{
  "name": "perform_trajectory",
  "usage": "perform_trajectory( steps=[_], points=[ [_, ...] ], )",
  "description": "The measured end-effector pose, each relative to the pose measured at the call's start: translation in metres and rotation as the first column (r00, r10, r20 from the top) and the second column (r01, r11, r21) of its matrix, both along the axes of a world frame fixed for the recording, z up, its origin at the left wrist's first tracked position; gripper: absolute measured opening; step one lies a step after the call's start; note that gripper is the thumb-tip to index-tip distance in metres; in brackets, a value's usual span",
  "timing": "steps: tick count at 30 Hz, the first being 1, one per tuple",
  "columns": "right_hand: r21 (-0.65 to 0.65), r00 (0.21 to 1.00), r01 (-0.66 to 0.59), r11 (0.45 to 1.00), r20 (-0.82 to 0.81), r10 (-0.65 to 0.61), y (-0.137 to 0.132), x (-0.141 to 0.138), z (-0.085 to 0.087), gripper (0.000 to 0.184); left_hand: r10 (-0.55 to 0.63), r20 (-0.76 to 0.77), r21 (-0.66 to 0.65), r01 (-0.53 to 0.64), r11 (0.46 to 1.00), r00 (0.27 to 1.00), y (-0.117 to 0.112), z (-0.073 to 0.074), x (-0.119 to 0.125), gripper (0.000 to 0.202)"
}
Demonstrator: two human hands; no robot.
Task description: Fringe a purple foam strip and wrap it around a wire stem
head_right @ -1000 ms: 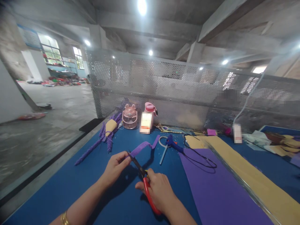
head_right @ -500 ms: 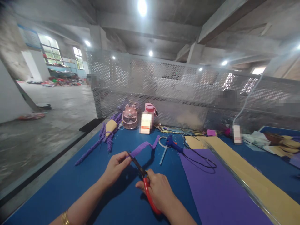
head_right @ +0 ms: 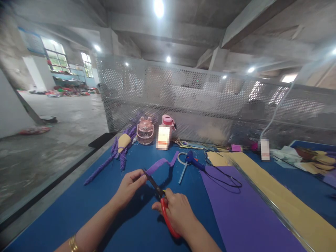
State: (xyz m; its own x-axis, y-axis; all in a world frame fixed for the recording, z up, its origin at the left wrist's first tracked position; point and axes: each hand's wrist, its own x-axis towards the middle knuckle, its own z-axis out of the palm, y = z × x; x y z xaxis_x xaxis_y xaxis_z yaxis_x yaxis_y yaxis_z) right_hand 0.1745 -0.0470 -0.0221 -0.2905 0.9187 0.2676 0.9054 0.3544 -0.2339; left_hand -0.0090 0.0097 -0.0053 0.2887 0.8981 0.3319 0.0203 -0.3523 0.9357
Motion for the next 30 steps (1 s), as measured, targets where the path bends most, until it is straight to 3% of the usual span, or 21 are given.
perform_trajectory(
  steps=[30],
  points=[
    [0.014, 1.0, 0.007, 1.0, -0.013, -0.006, -0.0007, -0.0004, 0.0032, 0.05, -0.056, 0.031, -0.047, 0.057, 0.997, 0.998, 0.0014, 0.001, -0.0031, 0.032]
  ],
)
